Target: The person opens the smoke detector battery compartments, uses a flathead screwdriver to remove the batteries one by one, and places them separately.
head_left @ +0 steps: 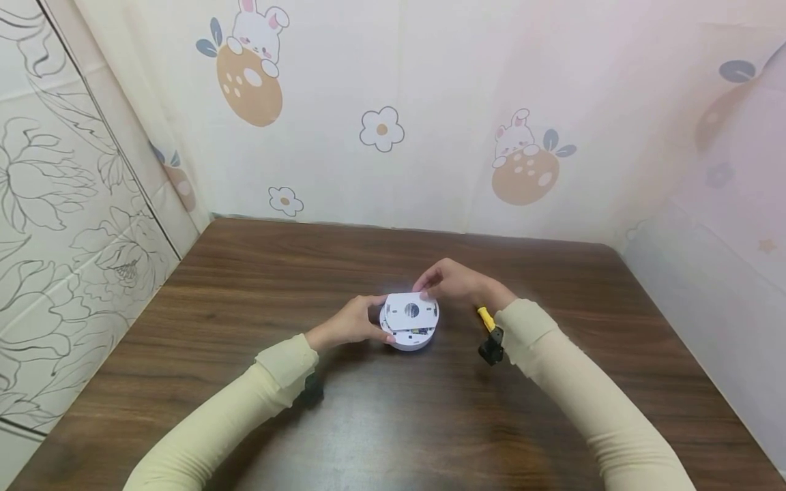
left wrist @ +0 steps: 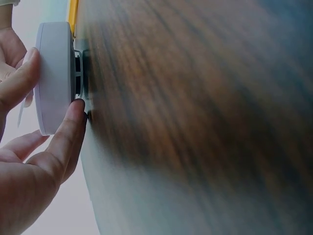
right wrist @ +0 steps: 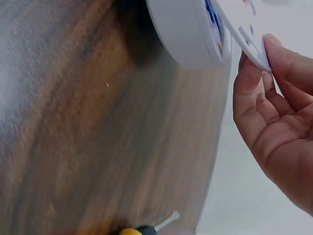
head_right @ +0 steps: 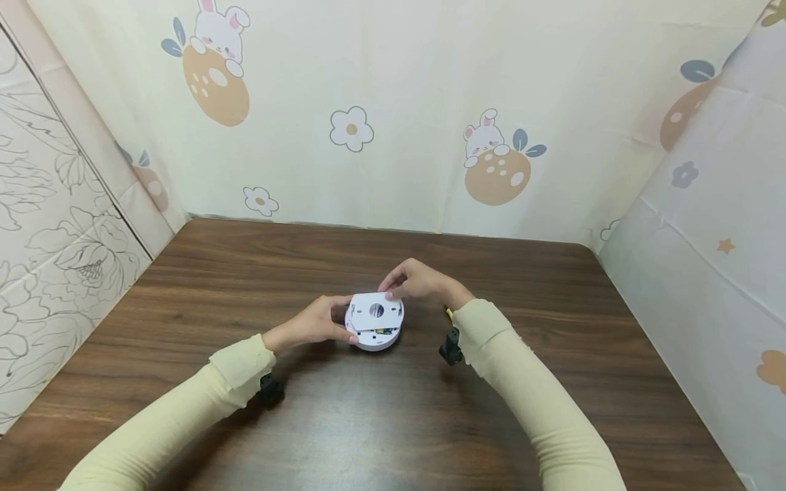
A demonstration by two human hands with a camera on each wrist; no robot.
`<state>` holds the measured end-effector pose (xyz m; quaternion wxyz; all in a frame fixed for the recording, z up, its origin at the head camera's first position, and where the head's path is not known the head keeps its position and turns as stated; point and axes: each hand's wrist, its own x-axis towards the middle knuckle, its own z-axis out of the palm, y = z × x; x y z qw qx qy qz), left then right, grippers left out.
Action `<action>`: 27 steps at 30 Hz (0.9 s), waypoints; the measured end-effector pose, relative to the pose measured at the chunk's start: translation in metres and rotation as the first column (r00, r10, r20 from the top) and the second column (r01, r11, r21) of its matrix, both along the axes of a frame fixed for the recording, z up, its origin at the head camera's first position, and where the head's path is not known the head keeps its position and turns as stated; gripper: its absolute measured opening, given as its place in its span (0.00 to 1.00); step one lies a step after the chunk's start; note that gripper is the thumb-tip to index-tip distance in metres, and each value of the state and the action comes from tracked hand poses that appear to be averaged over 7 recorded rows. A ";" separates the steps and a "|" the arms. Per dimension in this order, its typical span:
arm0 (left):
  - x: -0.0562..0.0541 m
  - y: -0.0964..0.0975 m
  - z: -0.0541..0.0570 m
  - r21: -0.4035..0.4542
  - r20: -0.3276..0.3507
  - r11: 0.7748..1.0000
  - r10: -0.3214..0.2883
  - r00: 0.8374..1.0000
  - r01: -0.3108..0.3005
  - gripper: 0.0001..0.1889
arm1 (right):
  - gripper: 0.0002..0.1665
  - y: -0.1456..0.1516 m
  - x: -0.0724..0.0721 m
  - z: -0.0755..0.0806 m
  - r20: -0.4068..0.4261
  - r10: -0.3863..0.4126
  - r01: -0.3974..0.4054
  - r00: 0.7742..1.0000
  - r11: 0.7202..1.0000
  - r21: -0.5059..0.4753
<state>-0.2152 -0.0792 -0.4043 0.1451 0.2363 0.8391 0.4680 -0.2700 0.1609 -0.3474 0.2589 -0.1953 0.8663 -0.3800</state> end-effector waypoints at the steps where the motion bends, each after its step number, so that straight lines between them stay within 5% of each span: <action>1: 0.000 0.000 0.000 0.003 -0.001 1.000 0.000 1.000 0.000 0.45 | 0.09 0.001 -0.001 0.001 0.012 -0.037 0.037 0.999 0.999 0.004; 9: 0.000 0.000 0.000 -0.015 -0.005 1.000 0.016 1.000 -0.017 0.44 | 0.10 0.014 -0.015 0.003 0.119 -0.226 0.236 0.967 0.968 -0.083; 19: 0.002 0.000 -0.001 -0.020 0.006 1.000 0.017 1.000 -0.016 0.44 | 0.13 0.029 -0.025 -0.007 0.200 -0.309 0.342 0.930 0.926 -0.158; 27: 0.004 0.000 -0.001 -0.028 0.012 0.999 0.029 1.000 -0.029 0.45 | 0.16 0.034 -0.042 -0.012 0.046 -0.325 0.327 0.945 0.942 -0.076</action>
